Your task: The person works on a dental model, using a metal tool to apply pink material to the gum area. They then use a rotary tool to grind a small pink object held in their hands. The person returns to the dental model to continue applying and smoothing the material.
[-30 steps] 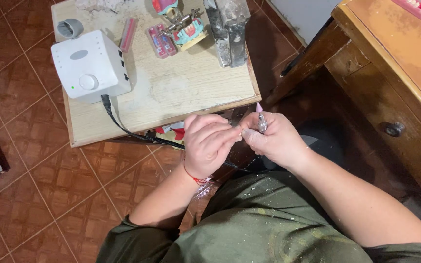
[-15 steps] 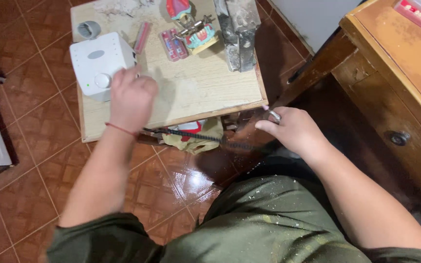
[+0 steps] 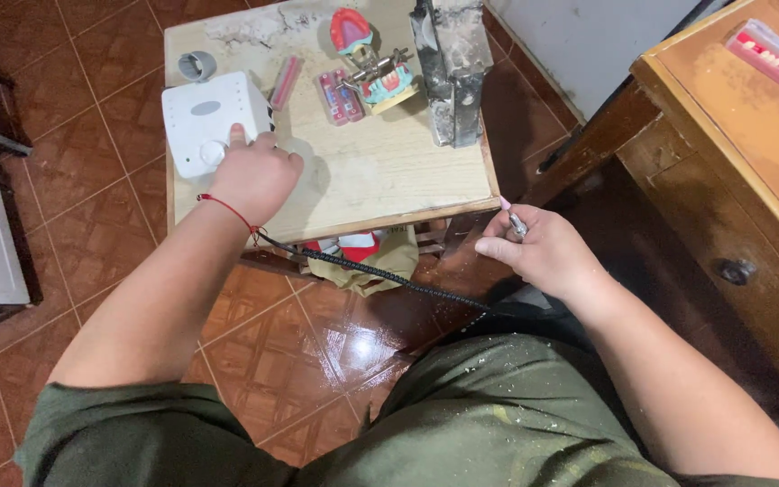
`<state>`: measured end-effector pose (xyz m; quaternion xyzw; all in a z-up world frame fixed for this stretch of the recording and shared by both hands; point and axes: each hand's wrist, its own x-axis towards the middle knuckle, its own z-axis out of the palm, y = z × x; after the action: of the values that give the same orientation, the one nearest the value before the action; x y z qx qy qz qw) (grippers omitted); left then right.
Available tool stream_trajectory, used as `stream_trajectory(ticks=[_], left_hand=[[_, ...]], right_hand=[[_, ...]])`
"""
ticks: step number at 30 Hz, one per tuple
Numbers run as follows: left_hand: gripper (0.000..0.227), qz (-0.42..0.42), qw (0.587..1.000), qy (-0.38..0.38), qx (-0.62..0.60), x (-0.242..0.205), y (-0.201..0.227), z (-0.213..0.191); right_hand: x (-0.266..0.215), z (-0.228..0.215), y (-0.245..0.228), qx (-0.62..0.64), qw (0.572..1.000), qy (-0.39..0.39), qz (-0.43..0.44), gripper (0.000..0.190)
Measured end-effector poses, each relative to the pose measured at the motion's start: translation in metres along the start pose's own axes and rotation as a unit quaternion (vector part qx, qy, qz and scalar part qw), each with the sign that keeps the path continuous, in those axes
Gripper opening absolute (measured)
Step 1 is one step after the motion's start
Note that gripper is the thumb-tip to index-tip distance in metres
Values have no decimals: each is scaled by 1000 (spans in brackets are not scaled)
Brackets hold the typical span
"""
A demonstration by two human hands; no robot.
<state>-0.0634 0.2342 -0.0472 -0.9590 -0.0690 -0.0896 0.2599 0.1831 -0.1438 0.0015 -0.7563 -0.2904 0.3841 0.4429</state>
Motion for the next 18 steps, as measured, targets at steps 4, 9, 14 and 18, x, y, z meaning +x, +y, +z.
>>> stream_trajectory(ticks=[4,9,14,18], left_hand=[[7,-24,999,5,-44,11,39,-21],[9,-142,561,-8,-816,21,178,-137],[17,-74,447,18,-892,39,224,-183],[14,-113,472,66,-872,38,205,-196]], right_hand=[[-13,5,-16,95,995,7,-4,20],[-8,16,-25,274,956,-1,-104,17],[-10,32,-46,380,911,23,-156,22],[-14,-4,-63,254,905,-238,-243,83]])
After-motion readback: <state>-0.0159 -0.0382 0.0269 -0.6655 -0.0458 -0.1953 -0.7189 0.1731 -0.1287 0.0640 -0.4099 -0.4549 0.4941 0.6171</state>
